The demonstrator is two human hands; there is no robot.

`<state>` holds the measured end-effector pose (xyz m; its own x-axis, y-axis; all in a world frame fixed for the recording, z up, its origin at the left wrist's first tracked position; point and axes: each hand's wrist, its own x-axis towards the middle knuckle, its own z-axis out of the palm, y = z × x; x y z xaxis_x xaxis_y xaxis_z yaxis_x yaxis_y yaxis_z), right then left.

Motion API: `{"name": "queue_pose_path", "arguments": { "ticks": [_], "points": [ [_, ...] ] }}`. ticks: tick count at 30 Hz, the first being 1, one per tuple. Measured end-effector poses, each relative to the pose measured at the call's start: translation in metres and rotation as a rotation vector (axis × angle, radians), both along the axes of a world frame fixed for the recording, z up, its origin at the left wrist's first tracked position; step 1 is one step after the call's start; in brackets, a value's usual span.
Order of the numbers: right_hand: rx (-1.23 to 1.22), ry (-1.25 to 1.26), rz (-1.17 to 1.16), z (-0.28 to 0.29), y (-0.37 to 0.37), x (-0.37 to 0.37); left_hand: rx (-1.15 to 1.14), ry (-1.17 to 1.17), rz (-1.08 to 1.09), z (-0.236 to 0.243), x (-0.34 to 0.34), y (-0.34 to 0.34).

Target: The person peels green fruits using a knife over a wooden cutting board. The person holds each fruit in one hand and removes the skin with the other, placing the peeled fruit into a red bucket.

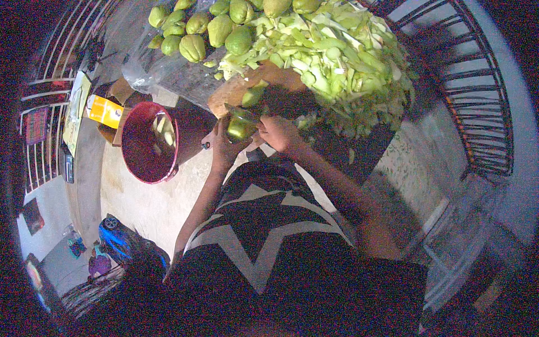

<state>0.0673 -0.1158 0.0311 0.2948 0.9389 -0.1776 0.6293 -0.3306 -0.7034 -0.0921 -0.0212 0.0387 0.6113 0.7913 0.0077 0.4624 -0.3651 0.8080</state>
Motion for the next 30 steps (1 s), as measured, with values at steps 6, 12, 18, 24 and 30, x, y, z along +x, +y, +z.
{"name": "queue_pose_path", "arguments": {
  "ticks": [6,12,18,24,30],
  "points": [
    [0.076,0.006,-0.048,0.053,-0.024,-0.021,-0.153,0.078,-0.032,0.0,0.005,0.008],
    [0.045,-0.125,0.005,0.054,-0.046,-0.038,-0.756,-0.548,0.147,-0.015,0.008,0.004],
    [-0.134,-0.135,0.009,0.071,-0.04,-0.041,-0.13,-0.145,-0.086,-0.02,0.001,0.006],
    [-0.251,-0.075,0.028,0.079,-0.037,-0.04,-0.228,-0.189,0.047,-0.015,0.005,0.004],
    [-0.175,-0.09,0.017,0.071,-0.031,-0.041,-0.622,-0.419,0.094,0.002,0.008,0.007]
  ]
}}
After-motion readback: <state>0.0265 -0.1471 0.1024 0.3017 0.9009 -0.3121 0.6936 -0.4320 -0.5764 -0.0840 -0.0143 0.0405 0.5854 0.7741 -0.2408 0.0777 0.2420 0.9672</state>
